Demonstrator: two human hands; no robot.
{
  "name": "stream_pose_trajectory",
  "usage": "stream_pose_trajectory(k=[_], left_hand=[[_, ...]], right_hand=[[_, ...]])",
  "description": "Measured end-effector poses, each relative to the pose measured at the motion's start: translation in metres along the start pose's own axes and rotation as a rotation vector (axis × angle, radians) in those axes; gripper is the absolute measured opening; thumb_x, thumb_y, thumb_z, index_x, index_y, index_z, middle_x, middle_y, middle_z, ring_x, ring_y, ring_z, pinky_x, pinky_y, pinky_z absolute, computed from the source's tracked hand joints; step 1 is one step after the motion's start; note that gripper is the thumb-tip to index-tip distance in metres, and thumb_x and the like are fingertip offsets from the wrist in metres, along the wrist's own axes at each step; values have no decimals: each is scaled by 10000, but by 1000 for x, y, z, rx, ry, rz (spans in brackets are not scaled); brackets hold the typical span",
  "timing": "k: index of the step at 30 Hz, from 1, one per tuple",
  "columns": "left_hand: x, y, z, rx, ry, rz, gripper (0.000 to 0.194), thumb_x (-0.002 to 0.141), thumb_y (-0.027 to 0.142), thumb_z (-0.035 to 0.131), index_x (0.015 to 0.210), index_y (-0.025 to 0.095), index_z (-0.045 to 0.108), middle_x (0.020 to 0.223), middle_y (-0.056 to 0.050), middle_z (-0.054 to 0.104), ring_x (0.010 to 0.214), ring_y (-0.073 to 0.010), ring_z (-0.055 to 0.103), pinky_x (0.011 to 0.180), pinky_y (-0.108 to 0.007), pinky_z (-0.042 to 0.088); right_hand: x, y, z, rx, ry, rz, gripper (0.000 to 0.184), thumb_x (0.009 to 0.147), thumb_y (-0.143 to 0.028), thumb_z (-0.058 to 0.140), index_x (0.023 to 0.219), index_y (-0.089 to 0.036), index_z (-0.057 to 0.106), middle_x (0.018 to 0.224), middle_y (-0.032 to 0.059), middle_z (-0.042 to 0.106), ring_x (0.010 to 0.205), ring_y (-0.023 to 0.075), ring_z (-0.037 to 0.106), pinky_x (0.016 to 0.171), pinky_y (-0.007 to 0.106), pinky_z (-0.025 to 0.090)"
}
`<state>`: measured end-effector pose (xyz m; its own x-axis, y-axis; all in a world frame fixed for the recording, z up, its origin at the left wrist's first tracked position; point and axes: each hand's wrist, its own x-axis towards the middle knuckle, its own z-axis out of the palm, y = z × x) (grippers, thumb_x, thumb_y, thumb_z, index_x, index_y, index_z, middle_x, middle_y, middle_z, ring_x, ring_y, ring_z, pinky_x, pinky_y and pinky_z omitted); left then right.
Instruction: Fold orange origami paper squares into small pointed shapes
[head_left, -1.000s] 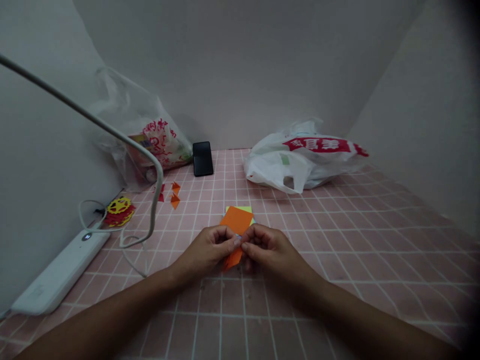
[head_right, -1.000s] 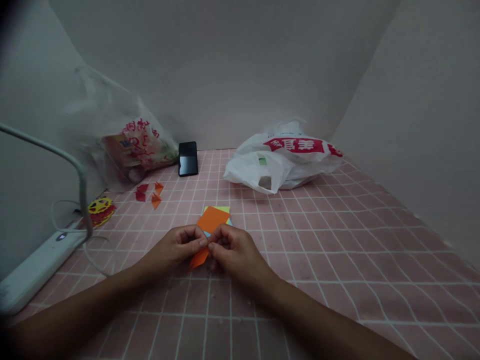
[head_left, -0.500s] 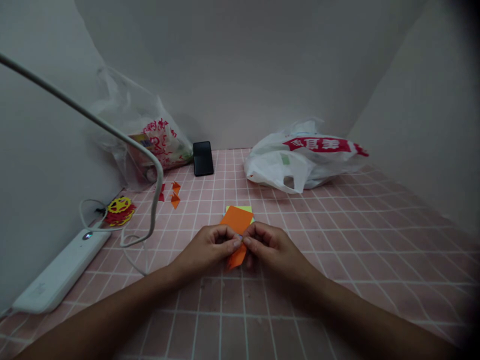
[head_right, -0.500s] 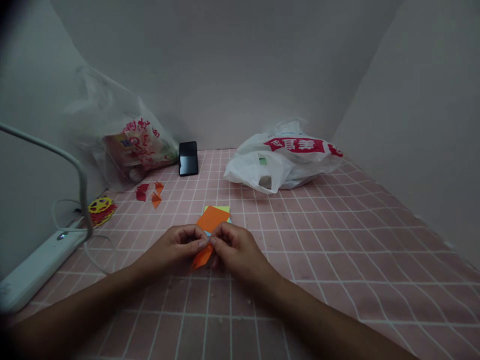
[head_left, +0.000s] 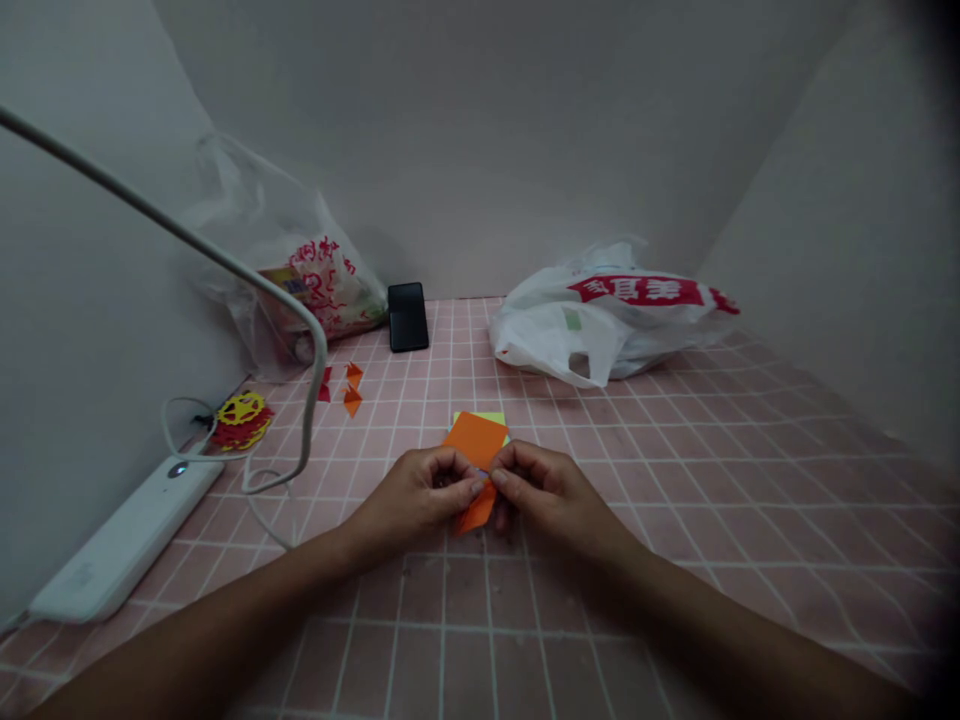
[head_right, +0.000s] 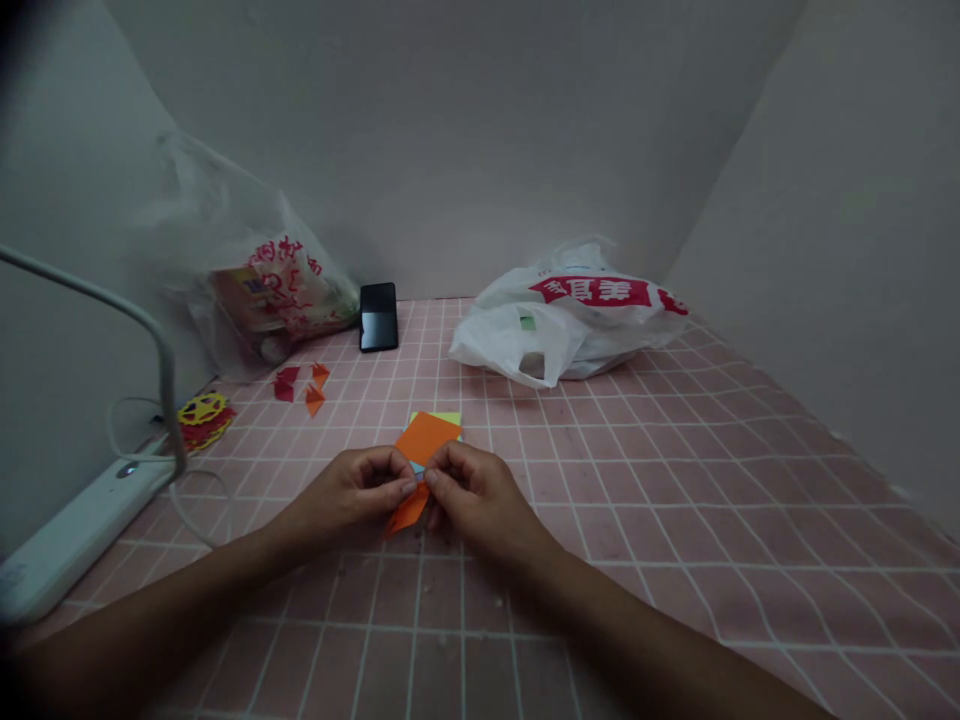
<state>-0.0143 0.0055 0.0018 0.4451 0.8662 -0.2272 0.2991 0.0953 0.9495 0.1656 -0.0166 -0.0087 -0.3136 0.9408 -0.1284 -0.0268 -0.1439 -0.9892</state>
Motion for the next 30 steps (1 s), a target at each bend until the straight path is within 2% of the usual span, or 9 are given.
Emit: stream_pose_trajectory(k=[5,14,18,21,23,26,30], left_hand=[[0,2,0,75,55,45,216,766,372,618,727,163,580,670,15,548,611,-120,477,570,-240,361],[0,-1,1,86,65,90,201,797,345,618,756,149,603,703,-2,593,626,-123,511,591,-249,392],[-1,-1,1,76,61,101,214,806,360,611,762,151,596,695,4,577,617,-121,500,582,-248,388],[-1,1,0,125,127,149,199,806,341,604,734,157,581,691,8,559,624,-122,487,583,-248,382],[-1,3,-1,147,176,177,190,804,328,600,726,157,581,705,2,562,644,-126,492,599,-252,388],[-1,4,-1,103,203,182,185,805,332,599,740,159,583,700,10,552,635,-123,487,598,-252,391],[-1,2,1,26,202,163,193,808,351,600,760,164,583,675,22,539,601,-116,470,571,-244,382]], right_hand=[[2,1,-1,25,-42,26,183,813,-359,606,777,-186,555,550,-13,618,479,127,568,499,254,435],[4,4,-2,75,-56,87,132,759,-294,628,782,-187,553,510,-32,598,448,107,532,486,234,412],[5,4,-1,88,-71,98,160,755,-316,626,789,-191,531,509,-29,594,455,121,547,492,248,428],[3,3,0,60,-23,46,178,792,-343,612,762,-202,507,530,-32,575,465,123,534,483,254,419],[0,2,1,-20,50,-34,175,817,-324,608,741,-200,511,571,-32,561,493,113,516,490,248,405],[-3,2,1,-154,89,-156,113,843,-273,603,778,-189,563,664,-23,553,557,109,511,519,245,406],[-2,5,1,-127,102,-160,103,842,-260,637,890,-200,569,794,-5,589,609,116,538,538,250,428]])
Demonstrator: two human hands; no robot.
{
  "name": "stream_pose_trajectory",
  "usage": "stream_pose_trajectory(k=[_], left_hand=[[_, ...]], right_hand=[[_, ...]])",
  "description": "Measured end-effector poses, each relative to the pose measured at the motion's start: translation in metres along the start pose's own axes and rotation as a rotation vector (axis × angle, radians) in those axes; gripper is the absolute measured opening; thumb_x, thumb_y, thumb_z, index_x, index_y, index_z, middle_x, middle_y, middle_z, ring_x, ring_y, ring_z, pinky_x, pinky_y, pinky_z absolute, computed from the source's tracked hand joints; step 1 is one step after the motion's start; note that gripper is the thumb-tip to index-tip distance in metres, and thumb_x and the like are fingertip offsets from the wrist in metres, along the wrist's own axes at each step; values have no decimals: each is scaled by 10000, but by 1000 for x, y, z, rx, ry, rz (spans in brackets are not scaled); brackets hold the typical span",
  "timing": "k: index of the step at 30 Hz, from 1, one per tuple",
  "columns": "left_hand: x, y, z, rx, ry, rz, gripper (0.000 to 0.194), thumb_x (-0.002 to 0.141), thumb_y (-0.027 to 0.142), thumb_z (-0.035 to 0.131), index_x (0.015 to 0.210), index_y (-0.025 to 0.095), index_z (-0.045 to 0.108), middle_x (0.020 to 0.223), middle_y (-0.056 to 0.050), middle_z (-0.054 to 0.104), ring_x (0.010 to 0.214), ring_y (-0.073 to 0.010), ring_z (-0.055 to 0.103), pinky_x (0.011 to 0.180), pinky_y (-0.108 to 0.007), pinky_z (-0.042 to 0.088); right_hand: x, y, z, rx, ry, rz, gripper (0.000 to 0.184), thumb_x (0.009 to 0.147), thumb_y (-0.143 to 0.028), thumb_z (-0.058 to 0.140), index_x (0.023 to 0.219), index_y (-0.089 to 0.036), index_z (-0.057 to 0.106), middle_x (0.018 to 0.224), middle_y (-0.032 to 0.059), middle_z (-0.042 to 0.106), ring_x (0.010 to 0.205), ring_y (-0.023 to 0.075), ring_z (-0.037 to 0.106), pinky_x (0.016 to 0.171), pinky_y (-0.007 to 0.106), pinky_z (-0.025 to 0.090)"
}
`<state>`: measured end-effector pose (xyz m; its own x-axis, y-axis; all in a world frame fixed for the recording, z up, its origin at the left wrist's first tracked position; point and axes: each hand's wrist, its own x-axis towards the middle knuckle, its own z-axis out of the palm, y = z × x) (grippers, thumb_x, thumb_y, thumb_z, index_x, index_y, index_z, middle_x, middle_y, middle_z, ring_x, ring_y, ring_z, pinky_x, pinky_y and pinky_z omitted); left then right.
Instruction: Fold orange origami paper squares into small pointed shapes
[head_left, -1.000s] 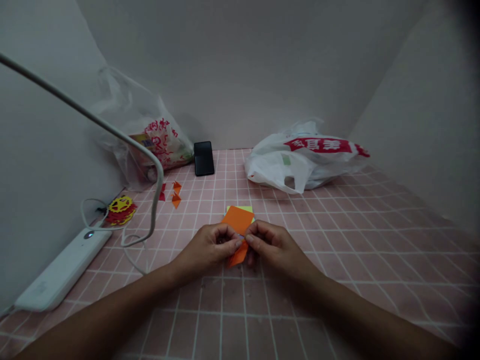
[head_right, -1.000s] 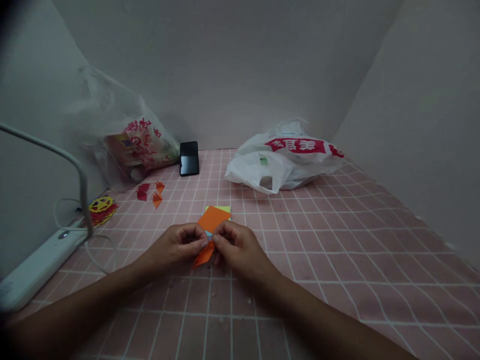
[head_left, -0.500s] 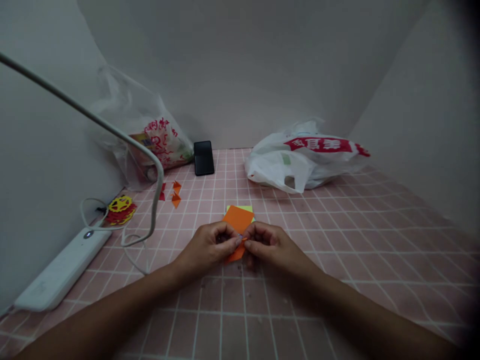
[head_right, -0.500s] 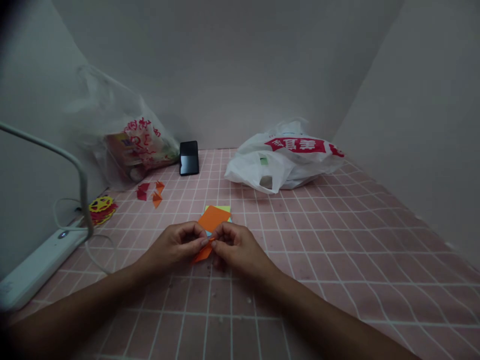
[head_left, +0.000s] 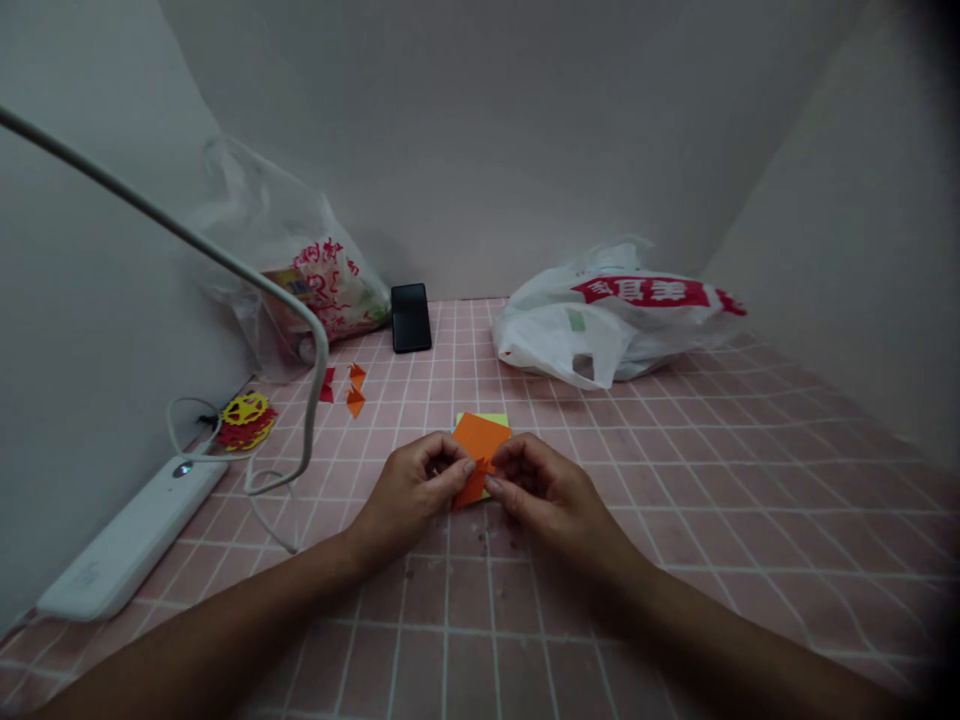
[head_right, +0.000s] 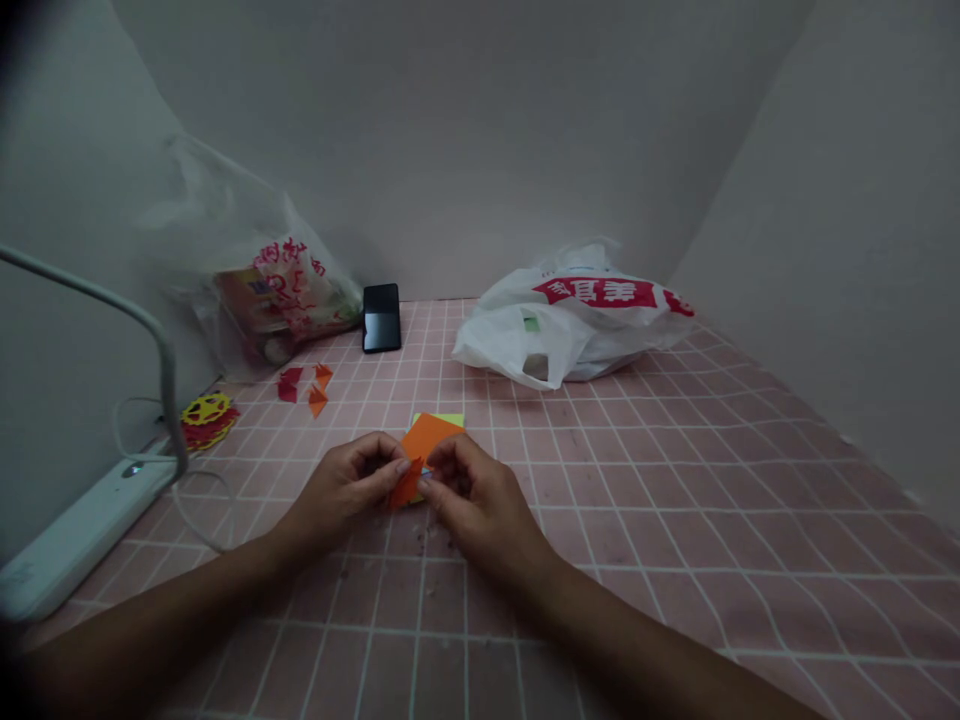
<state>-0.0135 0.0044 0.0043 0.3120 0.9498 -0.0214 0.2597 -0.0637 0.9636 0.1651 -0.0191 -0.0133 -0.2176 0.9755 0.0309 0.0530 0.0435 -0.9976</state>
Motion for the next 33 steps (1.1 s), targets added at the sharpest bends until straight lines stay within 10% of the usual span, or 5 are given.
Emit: stream_pose_trajectory(k=[12,21,33], left_hand=[[-2,-4,4,-83,20,6,209,816,358,629,769,157,600,690,13,557,611,-117,489,579,-245,401],[-5,3,4,-118,-5,13,210,813,353,639,753,159,583,668,24,534,599,-110,481,569,-239,406],[-5,-6,6,-488,-139,-202,254,803,384,716,770,150,624,657,14,636,573,-92,555,583,-220,418]], right_hand=[[-5,-7,-1,-159,-34,-292,114,864,-127,578,857,-203,663,842,13,648,786,153,595,715,289,447],[0,-3,4,261,-76,125,161,836,-327,620,809,-209,514,564,-58,562,462,103,510,476,232,391],[-1,-7,4,235,-43,186,193,785,-335,651,732,-199,524,558,-52,532,472,100,472,469,242,375]])
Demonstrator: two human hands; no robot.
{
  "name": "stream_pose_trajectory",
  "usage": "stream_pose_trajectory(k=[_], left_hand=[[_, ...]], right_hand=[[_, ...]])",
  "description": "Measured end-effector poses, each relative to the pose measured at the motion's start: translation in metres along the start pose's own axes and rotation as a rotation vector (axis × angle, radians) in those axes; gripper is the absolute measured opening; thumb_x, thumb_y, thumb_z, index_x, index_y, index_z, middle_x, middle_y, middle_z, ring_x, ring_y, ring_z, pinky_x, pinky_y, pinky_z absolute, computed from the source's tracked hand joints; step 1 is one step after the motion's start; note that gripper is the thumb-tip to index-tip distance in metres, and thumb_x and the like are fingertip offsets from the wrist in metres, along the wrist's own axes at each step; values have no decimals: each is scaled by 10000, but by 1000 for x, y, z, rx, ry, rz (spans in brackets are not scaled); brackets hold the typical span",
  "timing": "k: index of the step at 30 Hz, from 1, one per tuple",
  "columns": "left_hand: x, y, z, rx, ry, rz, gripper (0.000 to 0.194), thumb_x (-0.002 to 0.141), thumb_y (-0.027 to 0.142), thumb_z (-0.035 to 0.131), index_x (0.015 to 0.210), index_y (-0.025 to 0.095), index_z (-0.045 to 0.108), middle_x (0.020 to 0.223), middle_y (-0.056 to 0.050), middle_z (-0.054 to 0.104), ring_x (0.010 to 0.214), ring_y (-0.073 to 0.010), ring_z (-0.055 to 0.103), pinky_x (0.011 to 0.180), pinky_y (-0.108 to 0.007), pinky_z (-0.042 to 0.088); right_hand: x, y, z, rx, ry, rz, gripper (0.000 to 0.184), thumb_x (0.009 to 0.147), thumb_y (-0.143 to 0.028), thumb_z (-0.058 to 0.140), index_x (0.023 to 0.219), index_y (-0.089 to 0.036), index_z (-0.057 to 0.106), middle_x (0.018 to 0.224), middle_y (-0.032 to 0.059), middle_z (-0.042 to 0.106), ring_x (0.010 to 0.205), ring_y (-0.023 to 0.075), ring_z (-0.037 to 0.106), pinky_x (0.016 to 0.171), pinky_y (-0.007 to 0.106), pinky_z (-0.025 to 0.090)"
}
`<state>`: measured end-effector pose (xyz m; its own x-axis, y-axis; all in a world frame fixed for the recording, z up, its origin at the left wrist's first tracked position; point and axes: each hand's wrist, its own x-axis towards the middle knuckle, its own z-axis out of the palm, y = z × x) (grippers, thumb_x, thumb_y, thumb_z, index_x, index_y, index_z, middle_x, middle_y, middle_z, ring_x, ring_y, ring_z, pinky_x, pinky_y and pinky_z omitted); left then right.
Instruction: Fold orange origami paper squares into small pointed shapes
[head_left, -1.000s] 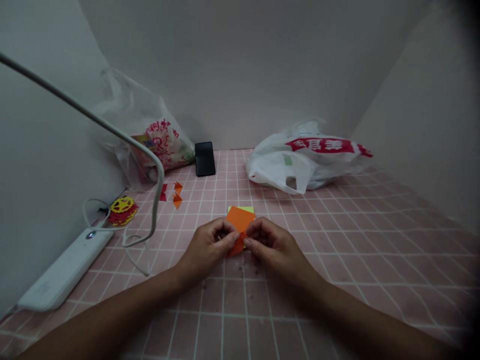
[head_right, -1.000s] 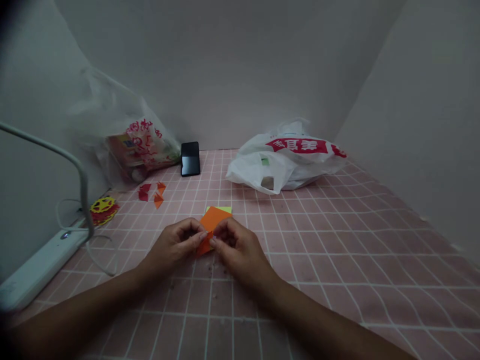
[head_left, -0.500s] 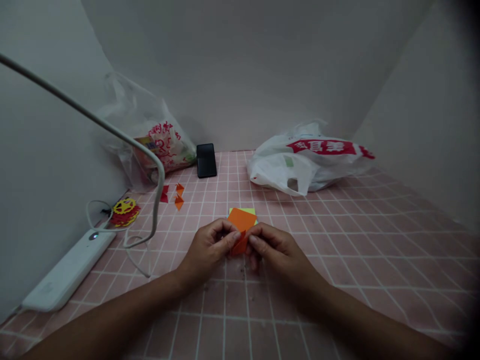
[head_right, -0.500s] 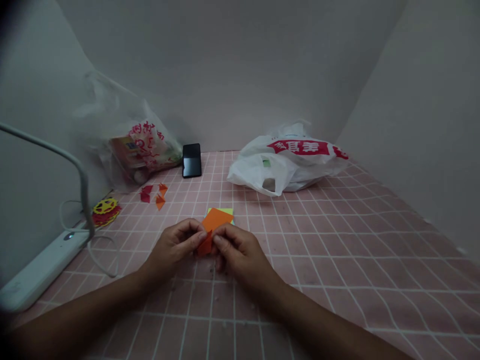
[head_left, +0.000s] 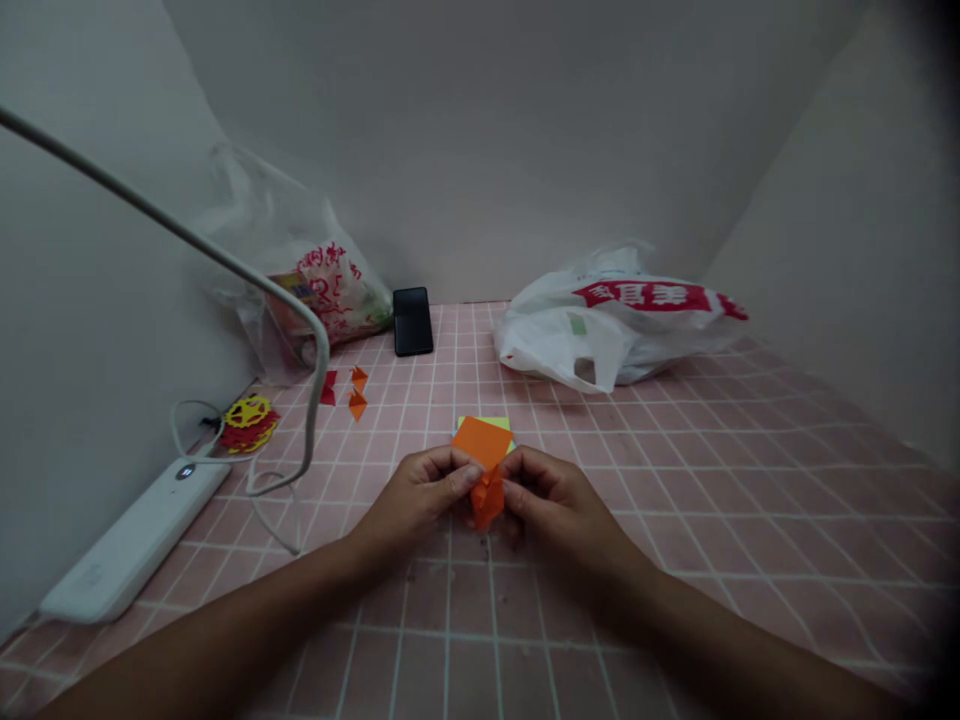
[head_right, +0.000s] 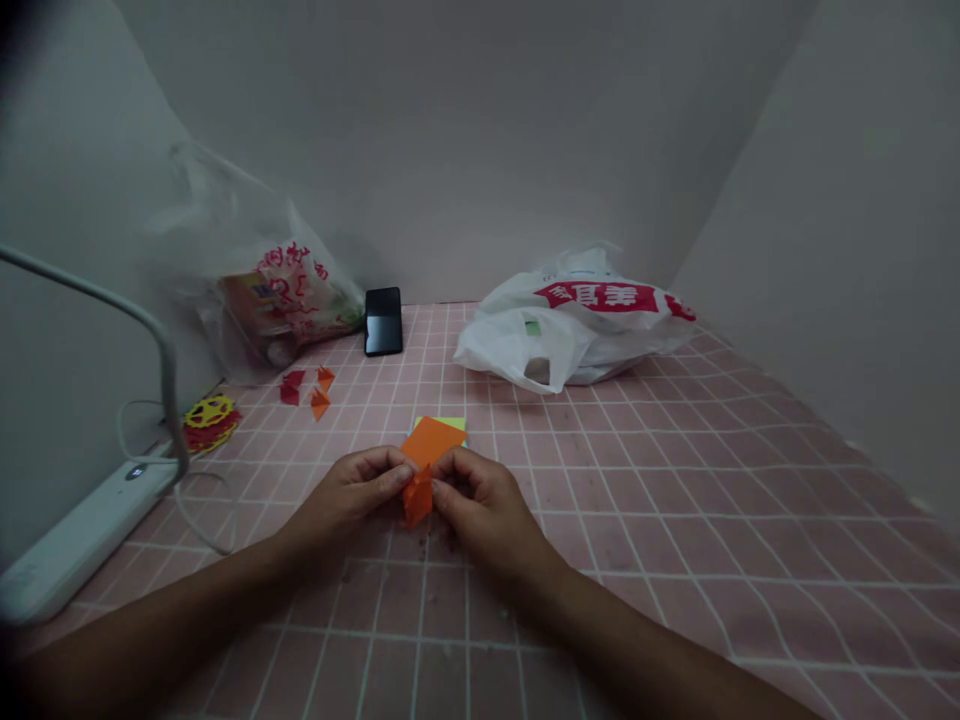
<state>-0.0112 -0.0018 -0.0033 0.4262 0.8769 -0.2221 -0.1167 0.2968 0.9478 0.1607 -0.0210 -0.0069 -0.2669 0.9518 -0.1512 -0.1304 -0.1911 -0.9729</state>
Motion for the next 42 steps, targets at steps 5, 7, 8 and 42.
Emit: stream_pose_trajectory(k=[5,7,8,42], left_hand=[[2,-2,-1,-22,-7,-17,295,752,397,770,754,144,619,654,9,648,562,-98,570,573,-227,426],[2,-2,-2,-4,-6,-19,307,746,409,774,757,146,616,654,8,649,558,-103,577,576,-236,435],[2,-2,-2,8,-5,-21,311,748,417,771,759,147,615,656,7,649,558,-106,580,576,-239,437],[0,0,2,115,42,28,269,752,392,721,744,153,598,665,25,583,583,-99,513,595,-242,389]], right_hand=[[0,1,0,-15,6,3,216,791,-347,655,718,-202,514,556,-57,519,467,92,459,464,232,363],[0,1,-1,-30,11,7,219,786,-347,657,712,-204,509,549,-60,514,461,93,460,459,231,367],[0,2,-1,-36,12,8,219,783,-345,657,709,-205,507,549,-60,516,460,94,464,459,231,370],[0,2,0,-102,5,3,178,787,-323,616,718,-206,501,576,-37,551,473,100,482,470,241,366]])
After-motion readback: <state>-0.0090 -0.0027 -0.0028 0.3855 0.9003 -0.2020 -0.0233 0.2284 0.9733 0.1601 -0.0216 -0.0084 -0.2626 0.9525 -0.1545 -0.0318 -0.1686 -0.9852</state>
